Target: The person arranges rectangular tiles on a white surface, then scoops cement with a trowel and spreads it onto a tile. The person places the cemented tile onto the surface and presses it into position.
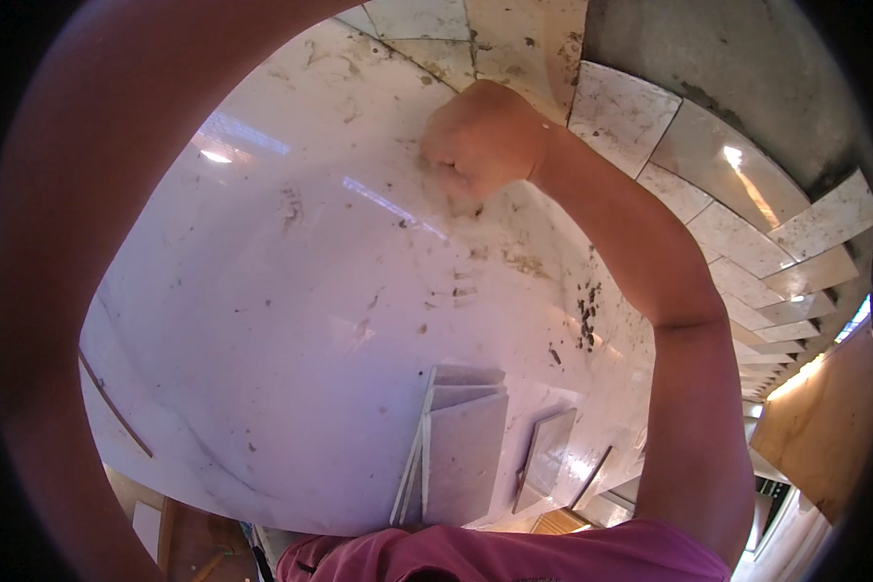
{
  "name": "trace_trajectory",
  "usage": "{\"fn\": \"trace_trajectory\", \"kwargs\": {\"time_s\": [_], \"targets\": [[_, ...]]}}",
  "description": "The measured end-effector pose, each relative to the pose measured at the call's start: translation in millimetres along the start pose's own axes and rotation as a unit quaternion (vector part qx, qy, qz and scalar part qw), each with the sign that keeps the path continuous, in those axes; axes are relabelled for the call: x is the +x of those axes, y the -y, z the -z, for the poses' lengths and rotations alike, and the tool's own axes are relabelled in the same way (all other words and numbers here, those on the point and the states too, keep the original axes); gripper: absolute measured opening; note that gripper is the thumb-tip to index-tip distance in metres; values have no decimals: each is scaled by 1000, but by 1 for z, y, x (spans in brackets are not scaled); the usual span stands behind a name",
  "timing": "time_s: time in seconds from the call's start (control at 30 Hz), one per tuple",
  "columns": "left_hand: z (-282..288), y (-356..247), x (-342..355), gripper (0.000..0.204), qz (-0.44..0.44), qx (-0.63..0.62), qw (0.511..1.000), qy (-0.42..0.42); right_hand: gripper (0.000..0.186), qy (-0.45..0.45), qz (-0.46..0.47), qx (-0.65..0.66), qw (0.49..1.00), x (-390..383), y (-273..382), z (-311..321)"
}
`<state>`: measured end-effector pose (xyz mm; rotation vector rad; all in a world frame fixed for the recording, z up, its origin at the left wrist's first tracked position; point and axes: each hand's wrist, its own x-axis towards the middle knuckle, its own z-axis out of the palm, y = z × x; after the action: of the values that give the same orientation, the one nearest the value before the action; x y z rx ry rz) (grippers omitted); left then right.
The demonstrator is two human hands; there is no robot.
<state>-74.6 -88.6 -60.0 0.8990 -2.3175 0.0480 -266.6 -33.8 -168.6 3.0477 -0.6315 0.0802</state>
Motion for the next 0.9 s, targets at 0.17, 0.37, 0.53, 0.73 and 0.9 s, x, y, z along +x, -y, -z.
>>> {"fn": "trace_trajectory", "kwargs": {"time_s": [0.17, 0.37, 0.53, 0.73, 0.9], "targets": [[0, 2, 1, 20, 2, -7, 1000, -5, 17, 62, -6, -18, 998, 5, 6, 13], [-1, -1, -5, 20, 0, -33, 999, -43, 20, 114, -53, -53, 991, 12, 3, 13], [0, 2, -4, 19, -14, -17, 1000, -17, 17, 101, -24, -35, 994, 17, 21, 14], [0, -1, -3, 19, 6, -26, 1000, 6, 14, 76, -37, -37, 996, 13, 6, 18], [-2, 3, 2, 20, -13, -2, 1000, 9, 14, 107, -15, -42, 993, 5, 12, 22]]}}
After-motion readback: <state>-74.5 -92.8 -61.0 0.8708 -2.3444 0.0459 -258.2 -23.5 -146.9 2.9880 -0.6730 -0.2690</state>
